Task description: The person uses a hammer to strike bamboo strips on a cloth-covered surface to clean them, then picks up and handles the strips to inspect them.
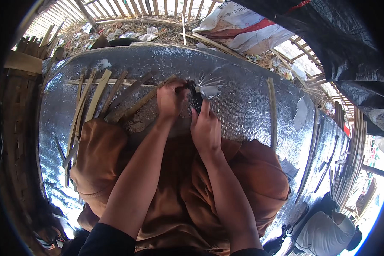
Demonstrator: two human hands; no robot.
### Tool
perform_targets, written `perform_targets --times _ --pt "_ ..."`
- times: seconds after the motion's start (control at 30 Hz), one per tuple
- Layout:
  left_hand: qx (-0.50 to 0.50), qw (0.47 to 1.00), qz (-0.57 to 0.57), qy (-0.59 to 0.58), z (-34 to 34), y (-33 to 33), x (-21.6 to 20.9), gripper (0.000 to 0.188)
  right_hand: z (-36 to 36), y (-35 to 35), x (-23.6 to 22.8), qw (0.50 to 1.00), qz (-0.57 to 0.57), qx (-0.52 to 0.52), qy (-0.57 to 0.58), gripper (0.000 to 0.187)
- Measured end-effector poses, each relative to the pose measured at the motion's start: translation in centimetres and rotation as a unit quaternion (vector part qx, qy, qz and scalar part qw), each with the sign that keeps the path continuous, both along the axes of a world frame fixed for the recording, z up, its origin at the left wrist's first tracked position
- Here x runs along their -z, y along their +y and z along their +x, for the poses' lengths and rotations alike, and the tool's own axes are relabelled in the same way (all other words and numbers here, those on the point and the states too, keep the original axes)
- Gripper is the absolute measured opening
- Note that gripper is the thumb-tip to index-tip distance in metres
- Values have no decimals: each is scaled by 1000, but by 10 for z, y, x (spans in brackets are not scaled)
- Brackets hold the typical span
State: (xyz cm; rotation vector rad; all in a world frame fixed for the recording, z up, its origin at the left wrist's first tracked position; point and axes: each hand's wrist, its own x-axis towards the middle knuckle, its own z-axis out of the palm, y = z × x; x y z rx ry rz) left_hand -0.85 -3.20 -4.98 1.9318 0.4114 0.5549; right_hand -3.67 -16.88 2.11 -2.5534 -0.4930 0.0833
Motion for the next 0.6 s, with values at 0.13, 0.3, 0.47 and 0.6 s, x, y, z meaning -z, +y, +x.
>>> perform_targets --times 0.13,0.3,0.47,0.6 --pt "16 999 -41 17 1 -2 -5 10 -2 -7 -1 987 127 45 -83 37" --pt "-13 999 48 -7 0 1 7 11 -1 -3 -6 998 46 35 6 38" --pt "-2 998 -36 42 -3 -3 -4 8 -2 -5 3 998 17 37 45 39" --pt "-15 999 -34 19 -2 -4 0 8 -7 -4 6 995 87 11 -45 37"
